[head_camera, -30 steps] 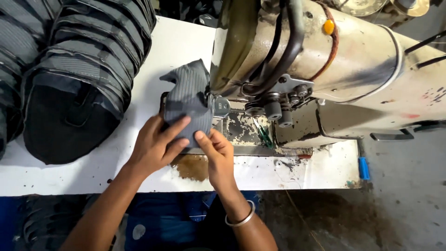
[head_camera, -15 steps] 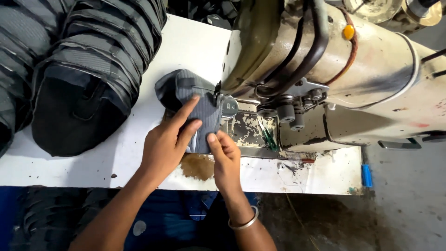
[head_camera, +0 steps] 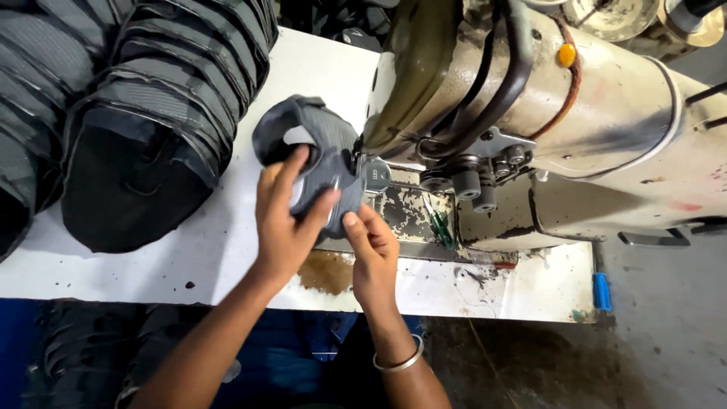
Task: Stitching various grey fabric shoe components using an industrial sewing machine.
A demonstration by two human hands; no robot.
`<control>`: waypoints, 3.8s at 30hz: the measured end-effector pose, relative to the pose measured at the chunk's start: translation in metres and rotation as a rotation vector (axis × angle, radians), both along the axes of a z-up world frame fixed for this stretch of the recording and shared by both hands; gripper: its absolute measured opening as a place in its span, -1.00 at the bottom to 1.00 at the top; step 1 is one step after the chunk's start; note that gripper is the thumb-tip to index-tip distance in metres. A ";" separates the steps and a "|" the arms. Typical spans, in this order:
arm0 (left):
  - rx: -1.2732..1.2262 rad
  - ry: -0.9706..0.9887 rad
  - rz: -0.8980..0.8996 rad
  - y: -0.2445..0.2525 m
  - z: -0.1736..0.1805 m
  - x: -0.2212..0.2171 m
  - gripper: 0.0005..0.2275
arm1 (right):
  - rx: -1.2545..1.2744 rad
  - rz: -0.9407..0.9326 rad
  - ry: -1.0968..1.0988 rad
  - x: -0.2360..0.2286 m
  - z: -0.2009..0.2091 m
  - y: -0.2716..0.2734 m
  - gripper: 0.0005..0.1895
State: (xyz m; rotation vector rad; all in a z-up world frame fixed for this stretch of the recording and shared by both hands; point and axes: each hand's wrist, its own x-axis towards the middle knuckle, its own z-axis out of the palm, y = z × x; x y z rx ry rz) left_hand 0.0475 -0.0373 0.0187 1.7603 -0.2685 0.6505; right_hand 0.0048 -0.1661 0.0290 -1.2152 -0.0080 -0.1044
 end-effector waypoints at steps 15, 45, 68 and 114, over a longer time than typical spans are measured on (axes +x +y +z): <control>0.014 0.214 0.096 -0.023 0.010 -0.014 -0.63 | -0.008 -0.024 0.082 0.001 -0.016 -0.013 -0.63; 0.247 -0.337 0.252 0.028 0.029 0.049 -0.63 | -0.814 -0.147 0.110 -0.049 -0.105 -0.092 -0.78; 0.738 0.244 0.196 0.022 -0.099 -0.054 -0.89 | -0.752 0.167 -0.133 -0.048 -0.076 -0.118 -0.81; 0.172 0.135 -0.060 0.056 -0.123 -0.058 -0.87 | -0.843 -0.074 0.081 -0.030 -0.180 -0.127 -0.74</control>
